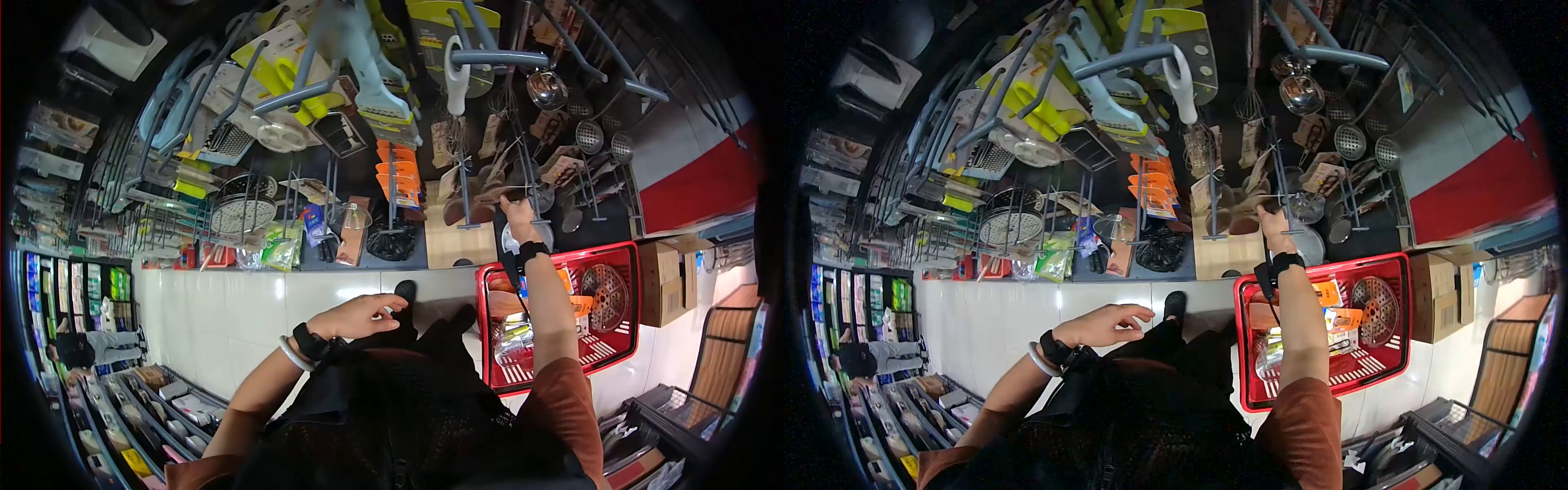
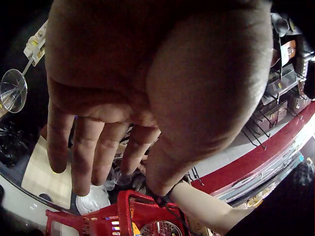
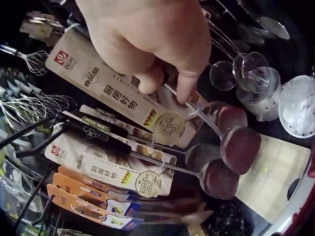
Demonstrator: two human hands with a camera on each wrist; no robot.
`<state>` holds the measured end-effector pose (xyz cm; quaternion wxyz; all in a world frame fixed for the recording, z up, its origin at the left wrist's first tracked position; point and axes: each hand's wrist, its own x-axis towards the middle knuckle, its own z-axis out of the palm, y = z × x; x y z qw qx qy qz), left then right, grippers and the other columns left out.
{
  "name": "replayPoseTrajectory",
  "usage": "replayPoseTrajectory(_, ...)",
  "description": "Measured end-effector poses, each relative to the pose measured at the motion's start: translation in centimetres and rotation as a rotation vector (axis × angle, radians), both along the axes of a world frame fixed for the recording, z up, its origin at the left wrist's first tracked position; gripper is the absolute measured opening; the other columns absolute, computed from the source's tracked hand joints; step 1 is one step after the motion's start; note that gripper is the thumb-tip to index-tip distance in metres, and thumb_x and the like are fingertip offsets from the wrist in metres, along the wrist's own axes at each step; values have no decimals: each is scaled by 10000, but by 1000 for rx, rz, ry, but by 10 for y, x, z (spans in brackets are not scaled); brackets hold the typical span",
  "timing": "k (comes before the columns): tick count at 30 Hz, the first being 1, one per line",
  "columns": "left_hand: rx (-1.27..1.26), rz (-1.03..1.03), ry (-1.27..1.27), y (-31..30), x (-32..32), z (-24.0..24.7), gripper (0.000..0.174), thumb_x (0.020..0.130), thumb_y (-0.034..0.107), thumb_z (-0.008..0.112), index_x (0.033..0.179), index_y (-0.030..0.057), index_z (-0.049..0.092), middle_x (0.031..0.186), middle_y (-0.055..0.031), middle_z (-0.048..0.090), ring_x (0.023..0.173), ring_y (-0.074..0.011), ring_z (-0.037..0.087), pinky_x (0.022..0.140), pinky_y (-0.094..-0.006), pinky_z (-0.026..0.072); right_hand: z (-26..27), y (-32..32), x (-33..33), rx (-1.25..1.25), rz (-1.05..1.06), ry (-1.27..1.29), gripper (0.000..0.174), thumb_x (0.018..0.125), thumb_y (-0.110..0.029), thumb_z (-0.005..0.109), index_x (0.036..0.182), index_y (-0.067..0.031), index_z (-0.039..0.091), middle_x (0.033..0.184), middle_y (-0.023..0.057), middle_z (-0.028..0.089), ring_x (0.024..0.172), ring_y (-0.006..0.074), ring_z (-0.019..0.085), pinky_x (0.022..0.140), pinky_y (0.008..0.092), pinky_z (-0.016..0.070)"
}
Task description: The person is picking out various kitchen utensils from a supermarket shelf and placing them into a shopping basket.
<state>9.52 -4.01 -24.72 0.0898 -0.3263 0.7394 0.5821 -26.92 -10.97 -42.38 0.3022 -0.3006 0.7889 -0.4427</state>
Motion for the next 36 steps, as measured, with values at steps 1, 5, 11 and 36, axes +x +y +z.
replayPoseTrajectory(1, -2, -9, -10, -1, -2, 1, 417, 876, 183, 598, 1244, 41, 463, 1131, -111, 588, 971, -194, 604, 831, -326, 474, 0, 2, 0, 73, -12, 32, 468, 750, -242, 727, 1058, 58, 544, 924, 146, 642, 879, 222, 602, 772, 336, 466)
replayPoseTrajectory(5, 36, -7, 33, 0, -5, -8, 417, 876, 174, 600, 1244, 34, 462, 1150, -109, 579, 988, -200, 597, 836, -319, 468, -59, 3, -18, -32, 41, 84, 422, 745, -226, 723, 1033, 50, 584, 971, 138, 650, 897, 220, 612, 780, 333, 465)
replayPoseTrajectory(11, 68, -26, 4, 0, -10, -10, 413, 877, 160, 601, 1242, 27, 462, 1155, -119, 570, 990, -196, 589, 845, -322, 466, -77, -9, -27, -38, 46, -9, 571, 699, -225, 741, 1146, 29, 492, 1044, 266, 579, 1012, 409, 546, 855, 412, 438)
replayPoseTrajectory(36, 102, 14, -2, -1, 11, -8, 409, 897, 165, 577, 1259, 36, 437, 1205, -114, 536, 1015, -189, 574, 872, -314, 468, 10, -53, 70, -388, 349, 291, 805, 666, -184, 720, 1329, 18, 311, 1218, 250, 444, 1113, 399, 453, 947, 412, 390)
